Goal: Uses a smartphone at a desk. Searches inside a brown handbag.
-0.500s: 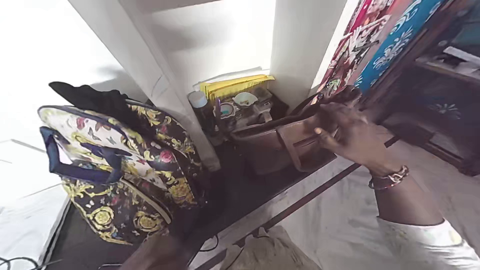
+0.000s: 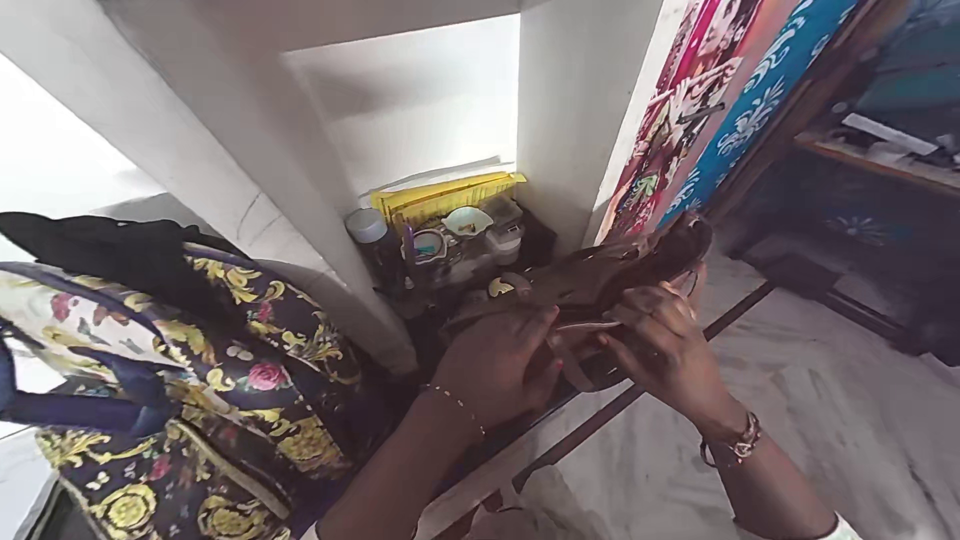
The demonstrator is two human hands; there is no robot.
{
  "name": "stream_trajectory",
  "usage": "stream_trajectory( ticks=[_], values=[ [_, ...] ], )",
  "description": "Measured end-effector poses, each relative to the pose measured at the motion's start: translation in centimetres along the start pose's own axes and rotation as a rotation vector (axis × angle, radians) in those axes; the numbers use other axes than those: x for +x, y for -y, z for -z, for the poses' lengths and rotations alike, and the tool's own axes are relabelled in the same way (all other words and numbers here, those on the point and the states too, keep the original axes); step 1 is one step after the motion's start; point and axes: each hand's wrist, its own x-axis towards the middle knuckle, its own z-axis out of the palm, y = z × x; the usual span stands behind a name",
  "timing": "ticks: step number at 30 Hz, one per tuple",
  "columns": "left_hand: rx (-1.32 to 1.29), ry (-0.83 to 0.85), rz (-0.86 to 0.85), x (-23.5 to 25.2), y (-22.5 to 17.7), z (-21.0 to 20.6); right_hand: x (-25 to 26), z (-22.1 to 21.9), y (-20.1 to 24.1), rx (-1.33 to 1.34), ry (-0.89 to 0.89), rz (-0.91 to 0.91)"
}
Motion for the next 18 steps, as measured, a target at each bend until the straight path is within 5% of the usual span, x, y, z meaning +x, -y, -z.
stream_trajectory(
  ticks=[6,18],
  values=[
    [-0.02,0.198,0.185,0.1,-0.7,-0.1,-1.6,1.1,0.4,0.017,0.028,0.031],
    [-0.093,0.045,0.21,-1.0,-0.2,-2.0,1.0,1.1,-0.4,-0.056,0.107,0.064]
  ],
)
